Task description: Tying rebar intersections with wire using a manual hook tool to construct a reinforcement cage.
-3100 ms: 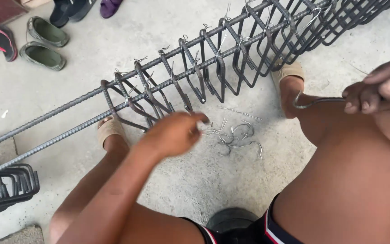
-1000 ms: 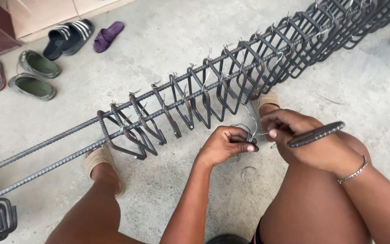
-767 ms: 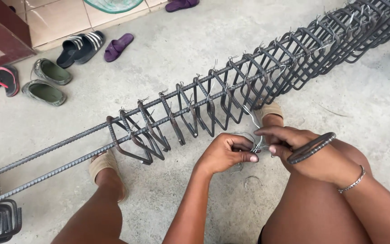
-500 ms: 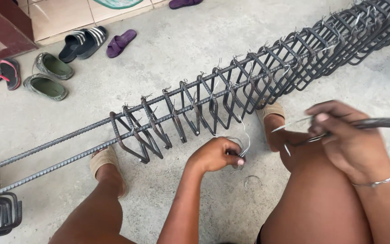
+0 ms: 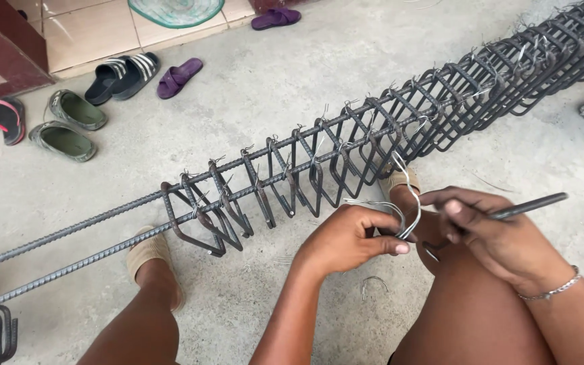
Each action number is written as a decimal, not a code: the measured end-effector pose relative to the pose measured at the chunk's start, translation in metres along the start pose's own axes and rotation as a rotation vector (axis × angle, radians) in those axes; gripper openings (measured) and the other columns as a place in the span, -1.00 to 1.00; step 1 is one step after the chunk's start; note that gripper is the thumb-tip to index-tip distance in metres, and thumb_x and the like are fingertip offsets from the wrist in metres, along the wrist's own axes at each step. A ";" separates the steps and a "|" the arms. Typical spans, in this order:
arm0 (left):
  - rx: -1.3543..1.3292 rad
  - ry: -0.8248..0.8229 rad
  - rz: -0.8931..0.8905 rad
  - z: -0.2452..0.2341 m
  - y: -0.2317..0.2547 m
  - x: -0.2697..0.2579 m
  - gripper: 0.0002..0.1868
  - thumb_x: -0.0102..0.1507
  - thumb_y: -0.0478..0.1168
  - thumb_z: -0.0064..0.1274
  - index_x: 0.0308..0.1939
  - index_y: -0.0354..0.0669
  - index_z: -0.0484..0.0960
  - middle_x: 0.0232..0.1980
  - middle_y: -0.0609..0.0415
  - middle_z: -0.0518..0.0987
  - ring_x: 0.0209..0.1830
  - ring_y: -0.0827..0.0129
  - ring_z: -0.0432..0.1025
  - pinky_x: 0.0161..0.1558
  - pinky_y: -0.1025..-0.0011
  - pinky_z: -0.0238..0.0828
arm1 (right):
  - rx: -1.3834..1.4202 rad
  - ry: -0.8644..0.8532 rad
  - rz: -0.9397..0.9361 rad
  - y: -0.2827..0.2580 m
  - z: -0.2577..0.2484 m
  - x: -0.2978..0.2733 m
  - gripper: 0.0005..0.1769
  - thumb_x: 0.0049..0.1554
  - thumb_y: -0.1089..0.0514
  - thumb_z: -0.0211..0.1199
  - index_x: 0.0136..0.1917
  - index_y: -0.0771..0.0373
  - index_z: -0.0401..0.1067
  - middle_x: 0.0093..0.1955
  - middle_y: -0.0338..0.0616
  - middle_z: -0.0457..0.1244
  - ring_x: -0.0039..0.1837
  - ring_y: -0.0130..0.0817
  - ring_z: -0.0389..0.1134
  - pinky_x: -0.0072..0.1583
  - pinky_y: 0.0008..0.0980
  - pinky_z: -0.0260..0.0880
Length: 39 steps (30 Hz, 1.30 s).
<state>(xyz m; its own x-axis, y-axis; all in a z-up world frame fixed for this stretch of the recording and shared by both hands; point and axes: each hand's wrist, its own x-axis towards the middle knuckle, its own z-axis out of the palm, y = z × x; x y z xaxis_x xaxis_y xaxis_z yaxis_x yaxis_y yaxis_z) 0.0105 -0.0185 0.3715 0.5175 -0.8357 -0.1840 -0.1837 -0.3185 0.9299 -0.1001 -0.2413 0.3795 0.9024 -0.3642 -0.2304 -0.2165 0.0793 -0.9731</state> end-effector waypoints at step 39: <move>-0.650 0.148 0.245 -0.014 -0.067 0.012 -0.78 0.43 -0.38 -0.15 0.07 -0.19 0.59 -0.27 -0.03 0.72 -0.19 0.34 0.64 0.02 0.42 0.47 | -0.196 -0.020 0.025 -0.012 0.023 -0.005 -0.78 0.21 0.40 0.14 -0.02 0.67 0.52 -0.03 0.22 0.39 -0.17 -0.19 0.13 -0.07 -0.27 0.19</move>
<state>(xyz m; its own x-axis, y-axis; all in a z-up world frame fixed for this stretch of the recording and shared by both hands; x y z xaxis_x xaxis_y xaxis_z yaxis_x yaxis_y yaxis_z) 0.0410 -0.0012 0.3118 0.6417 -0.7648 0.0575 0.2027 0.2415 0.9490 -0.0940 -0.2190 0.3918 0.9025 -0.3461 -0.2563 -0.3053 -0.0946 -0.9475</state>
